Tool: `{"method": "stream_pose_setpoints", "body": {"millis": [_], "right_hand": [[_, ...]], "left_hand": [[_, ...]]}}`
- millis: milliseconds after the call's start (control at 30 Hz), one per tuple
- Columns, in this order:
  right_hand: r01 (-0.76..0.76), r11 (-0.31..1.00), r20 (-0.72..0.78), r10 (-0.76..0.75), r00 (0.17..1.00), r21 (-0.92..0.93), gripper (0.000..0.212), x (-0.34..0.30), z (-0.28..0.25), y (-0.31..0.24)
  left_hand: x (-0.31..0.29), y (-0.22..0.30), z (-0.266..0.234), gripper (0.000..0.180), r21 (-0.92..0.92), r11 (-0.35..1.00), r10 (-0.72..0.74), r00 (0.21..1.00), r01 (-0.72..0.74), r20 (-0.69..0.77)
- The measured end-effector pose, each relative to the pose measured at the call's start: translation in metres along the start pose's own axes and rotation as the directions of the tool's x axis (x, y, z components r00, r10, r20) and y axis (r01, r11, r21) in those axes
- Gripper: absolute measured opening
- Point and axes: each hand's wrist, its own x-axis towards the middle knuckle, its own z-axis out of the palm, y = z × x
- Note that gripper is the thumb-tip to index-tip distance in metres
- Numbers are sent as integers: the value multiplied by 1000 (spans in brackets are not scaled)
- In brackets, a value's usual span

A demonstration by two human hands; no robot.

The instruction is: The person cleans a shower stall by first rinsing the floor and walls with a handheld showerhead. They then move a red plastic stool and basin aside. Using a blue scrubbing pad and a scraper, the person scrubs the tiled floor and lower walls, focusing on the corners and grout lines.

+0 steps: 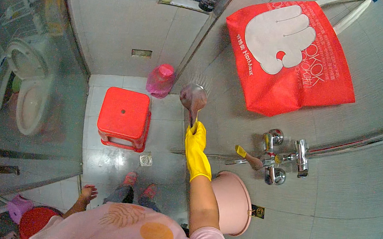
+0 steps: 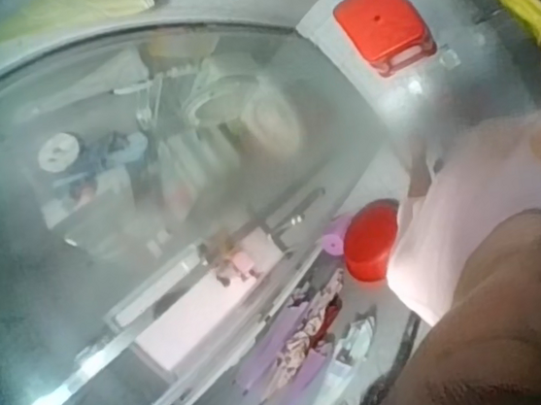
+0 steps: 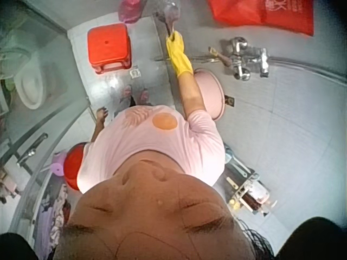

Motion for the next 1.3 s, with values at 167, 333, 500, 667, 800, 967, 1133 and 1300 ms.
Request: {"method": "stream_pose_setpoints", "body": {"millis": [167,333,500,667,800,967,1133,1300], "right_hand": [[-117,974,48,128,991,-192,38,-51,-5,59],[-172,935,-102,147,984,-311,34,-117,-15,103],[-243,967,-3,243,970,-84,31,-145,-34,97],[-164,934,-92,202,975,316,30,-136,-51,55],[-30,998,-173,19,985,-57,33,-121,-74,20],[-317,948,-131,312,941,-25,29,-116,-91,20],[-39,997,-197,25,980,-68,36,-100,-77,-9],[-99,991,-97,90,991,-88,36,-113,-51,-2]], "left_hand": [[-1,1,5,8,-214,974,-79,996,69,-38],[6,6,4,7,-214,973,-99,995,91,-29],[48,39,11,12,-65,998,6,996,0,88],[74,118,29,16,-205,975,-45,981,83,187],[75,154,33,17,-256,940,-167,959,225,227],[59,121,25,8,-156,964,-172,953,215,248],[57,28,-25,21,132,977,-196,950,168,242],[29,103,-27,18,-118,725,-671,735,678,100]]}}
